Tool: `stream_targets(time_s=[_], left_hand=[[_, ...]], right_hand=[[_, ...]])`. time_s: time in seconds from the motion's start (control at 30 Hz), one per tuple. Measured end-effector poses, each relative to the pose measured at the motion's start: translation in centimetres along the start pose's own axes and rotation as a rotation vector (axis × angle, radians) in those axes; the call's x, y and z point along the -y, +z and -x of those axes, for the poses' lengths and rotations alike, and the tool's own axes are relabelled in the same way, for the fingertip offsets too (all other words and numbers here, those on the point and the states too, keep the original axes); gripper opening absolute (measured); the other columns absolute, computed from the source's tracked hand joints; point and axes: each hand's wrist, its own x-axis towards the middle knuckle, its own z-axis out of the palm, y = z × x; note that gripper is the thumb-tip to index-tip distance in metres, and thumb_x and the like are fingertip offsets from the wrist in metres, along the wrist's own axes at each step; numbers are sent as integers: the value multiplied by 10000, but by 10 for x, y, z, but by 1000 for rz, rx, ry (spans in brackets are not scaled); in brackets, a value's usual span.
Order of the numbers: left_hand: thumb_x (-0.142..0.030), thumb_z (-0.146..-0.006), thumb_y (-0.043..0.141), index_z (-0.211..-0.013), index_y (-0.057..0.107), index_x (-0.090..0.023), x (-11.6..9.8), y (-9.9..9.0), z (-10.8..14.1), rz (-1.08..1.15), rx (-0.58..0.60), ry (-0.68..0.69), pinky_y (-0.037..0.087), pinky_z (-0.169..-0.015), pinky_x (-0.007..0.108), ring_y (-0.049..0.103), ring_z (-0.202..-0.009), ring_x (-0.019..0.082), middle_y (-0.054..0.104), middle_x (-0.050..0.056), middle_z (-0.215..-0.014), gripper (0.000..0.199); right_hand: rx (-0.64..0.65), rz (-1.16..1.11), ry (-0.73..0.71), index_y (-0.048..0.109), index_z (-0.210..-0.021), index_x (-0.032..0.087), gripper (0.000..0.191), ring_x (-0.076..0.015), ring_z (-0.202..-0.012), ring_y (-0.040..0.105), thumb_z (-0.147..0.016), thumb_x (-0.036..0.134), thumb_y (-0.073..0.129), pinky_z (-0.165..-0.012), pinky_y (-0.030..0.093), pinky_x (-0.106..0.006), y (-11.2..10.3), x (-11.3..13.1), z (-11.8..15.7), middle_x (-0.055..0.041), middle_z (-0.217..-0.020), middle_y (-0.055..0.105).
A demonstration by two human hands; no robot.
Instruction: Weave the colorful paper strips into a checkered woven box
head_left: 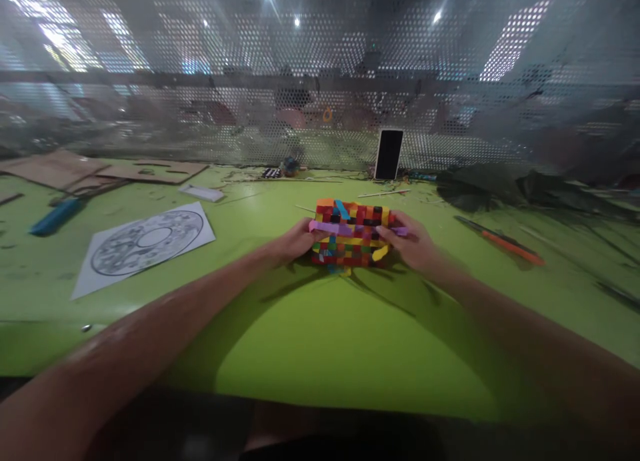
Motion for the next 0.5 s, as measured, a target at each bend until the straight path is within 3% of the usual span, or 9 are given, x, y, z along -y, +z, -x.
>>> stream_targets(time_s=[0.1,0.17,0.33,0.43,0.5], left_hand=[[-378,-730,870,-797,746,-209,4,1,-3,-158,-60,28,595,-858,359,707,-945,251,770,65,-894,221],[-351,-733,864,-849,748,-208,6,4,-7,-127,-96,57,589,-898,360,709,-985,245,776,61,-940,218],[-325,-726,850,-895,723,-215,7,8,-9,-46,-194,37,615,-770,331,715,-790,192,760,28,-872,239],[-323,-704,850,-831,712,-198,1,8,-3,-60,-121,33,609,-675,310,695,-701,189,734,26,-772,225],[-316,-684,858,-802,715,-190,-4,8,0,-78,-20,61,600,-669,306,696,-722,205,733,40,-768,224]], right_hand=[[28,-35,-32,640,-1066,231,311,-268,-997,689,-870,461,714,-939,585,-477,3,3,2,-92,-1087,721],[14,-62,-47,613,-1110,234,328,-267,-1017,687,-858,416,718,-948,583,-473,5,5,3,-98,-1125,709],[-34,-60,-16,548,-1332,266,644,-251,-982,678,-731,282,778,-880,594,-448,4,16,7,-109,-1292,635],[22,-214,16,686,-1102,238,376,-288,-1107,657,-736,311,732,-966,553,-454,-4,22,7,-98,-1191,698],[63,-329,87,709,-900,219,237,-306,-1075,673,-791,426,667,-943,556,-455,-9,22,3,-112,-1040,732]])
